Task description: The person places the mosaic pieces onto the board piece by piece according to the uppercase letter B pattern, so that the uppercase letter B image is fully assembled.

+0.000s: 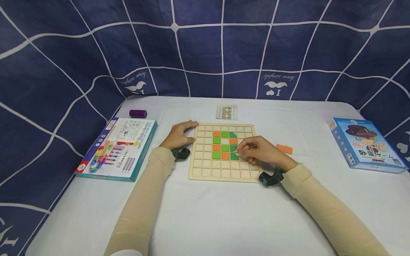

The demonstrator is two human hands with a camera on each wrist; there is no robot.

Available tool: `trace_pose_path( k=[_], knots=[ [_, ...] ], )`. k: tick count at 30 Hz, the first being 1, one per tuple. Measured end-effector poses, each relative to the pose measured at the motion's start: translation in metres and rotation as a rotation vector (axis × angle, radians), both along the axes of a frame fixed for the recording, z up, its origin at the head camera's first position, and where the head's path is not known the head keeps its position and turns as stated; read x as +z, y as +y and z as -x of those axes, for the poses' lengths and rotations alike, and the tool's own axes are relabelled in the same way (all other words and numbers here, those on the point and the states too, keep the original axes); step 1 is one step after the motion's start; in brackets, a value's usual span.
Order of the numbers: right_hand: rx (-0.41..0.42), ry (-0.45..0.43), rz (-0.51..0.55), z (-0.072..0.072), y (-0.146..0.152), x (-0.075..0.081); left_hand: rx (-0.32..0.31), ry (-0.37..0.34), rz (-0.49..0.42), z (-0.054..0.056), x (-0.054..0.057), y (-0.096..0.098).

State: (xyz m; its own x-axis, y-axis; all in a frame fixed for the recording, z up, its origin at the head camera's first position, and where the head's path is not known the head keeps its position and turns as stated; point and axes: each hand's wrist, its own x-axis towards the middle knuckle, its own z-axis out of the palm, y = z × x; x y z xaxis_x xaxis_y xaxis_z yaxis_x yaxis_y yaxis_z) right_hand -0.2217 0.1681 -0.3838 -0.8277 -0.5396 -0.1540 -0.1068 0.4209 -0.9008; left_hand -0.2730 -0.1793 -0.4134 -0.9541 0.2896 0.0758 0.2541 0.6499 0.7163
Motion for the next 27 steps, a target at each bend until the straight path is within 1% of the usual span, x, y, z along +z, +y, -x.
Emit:
trace_pose_path(
  k=[5,10,15,21,27],
  knots=[
    [-0.024,-0.018,0.040,-0.001,0.018,0.003,0.006,-0.008,-0.006,0.000,-0.001,0.000],
    [-0.078,-0.040,0.040,-0.006,0.042,0.010,0.005,-0.008,-0.006,-0.001,0.000,0.001],
    [-0.124,-0.004,0.013,-0.009,0.073,0.014,0.014,-0.009,0.001,-0.001,0.000,0.000],
    [-0.201,-0.005,0.057,-0.010,0.114,0.008,0.015,-0.002,0.000,-0.001,-0.001,0.000],
    [-0.287,-0.018,0.083,-0.011,0.143,0.000,0.006,0.006,0.004,-0.002,0.002,0.001]
  ],
)
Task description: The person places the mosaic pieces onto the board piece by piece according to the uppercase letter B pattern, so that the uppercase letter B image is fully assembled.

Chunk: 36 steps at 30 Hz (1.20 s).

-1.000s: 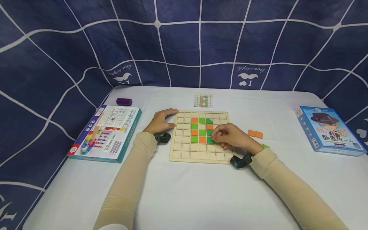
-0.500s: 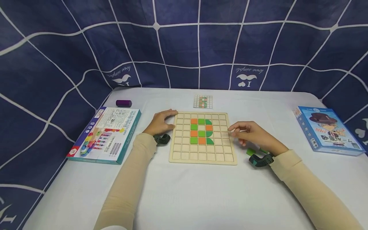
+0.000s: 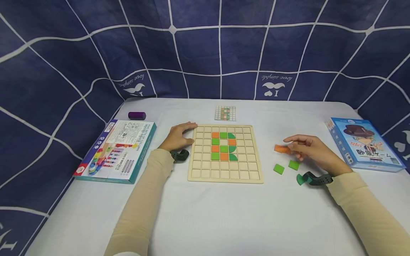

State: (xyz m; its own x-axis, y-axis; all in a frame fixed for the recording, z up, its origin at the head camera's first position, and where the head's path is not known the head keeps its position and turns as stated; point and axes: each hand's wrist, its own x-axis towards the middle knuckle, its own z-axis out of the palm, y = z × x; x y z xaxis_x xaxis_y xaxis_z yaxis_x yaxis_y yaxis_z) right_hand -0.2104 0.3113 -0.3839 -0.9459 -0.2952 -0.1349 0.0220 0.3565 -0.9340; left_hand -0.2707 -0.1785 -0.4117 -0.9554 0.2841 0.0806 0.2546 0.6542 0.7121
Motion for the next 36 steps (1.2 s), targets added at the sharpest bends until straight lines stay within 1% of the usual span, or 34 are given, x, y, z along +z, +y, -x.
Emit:
trace_pose_path(
  k=[4,7,11,13,18,20,26,36],
  knots=[
    [-0.010,-0.027,0.019,0.001,0.012,-0.006,-0.002,0.002,-0.002,-0.001,0.001,0.000],
    [0.002,-0.047,0.055,0.003,0.017,-0.010,-0.002,-0.001,-0.003,0.000,0.000,0.000],
    [0.014,-0.034,0.066,0.003,0.019,-0.014,-0.003,-0.001,-0.005,0.000,0.000,0.000],
    [0.007,-0.021,0.026,0.003,0.019,-0.015,-0.003,0.002,-0.007,0.000,0.000,0.000],
    [-0.017,-0.014,-0.117,0.004,0.018,-0.018,-0.001,-0.004,-0.014,0.000,0.000,0.000],
    [-0.015,-0.012,-0.149,0.004,0.018,-0.019,0.000,-0.009,-0.015,0.001,-0.001,0.000],
    [-0.017,0.003,-0.202,0.002,0.015,-0.020,-0.006,-0.003,-0.012,0.002,-0.003,0.000],
    [-0.043,0.024,-0.244,0.001,0.011,-0.021,-0.004,-0.008,-0.014,0.001,-0.001,0.000]
  ],
)
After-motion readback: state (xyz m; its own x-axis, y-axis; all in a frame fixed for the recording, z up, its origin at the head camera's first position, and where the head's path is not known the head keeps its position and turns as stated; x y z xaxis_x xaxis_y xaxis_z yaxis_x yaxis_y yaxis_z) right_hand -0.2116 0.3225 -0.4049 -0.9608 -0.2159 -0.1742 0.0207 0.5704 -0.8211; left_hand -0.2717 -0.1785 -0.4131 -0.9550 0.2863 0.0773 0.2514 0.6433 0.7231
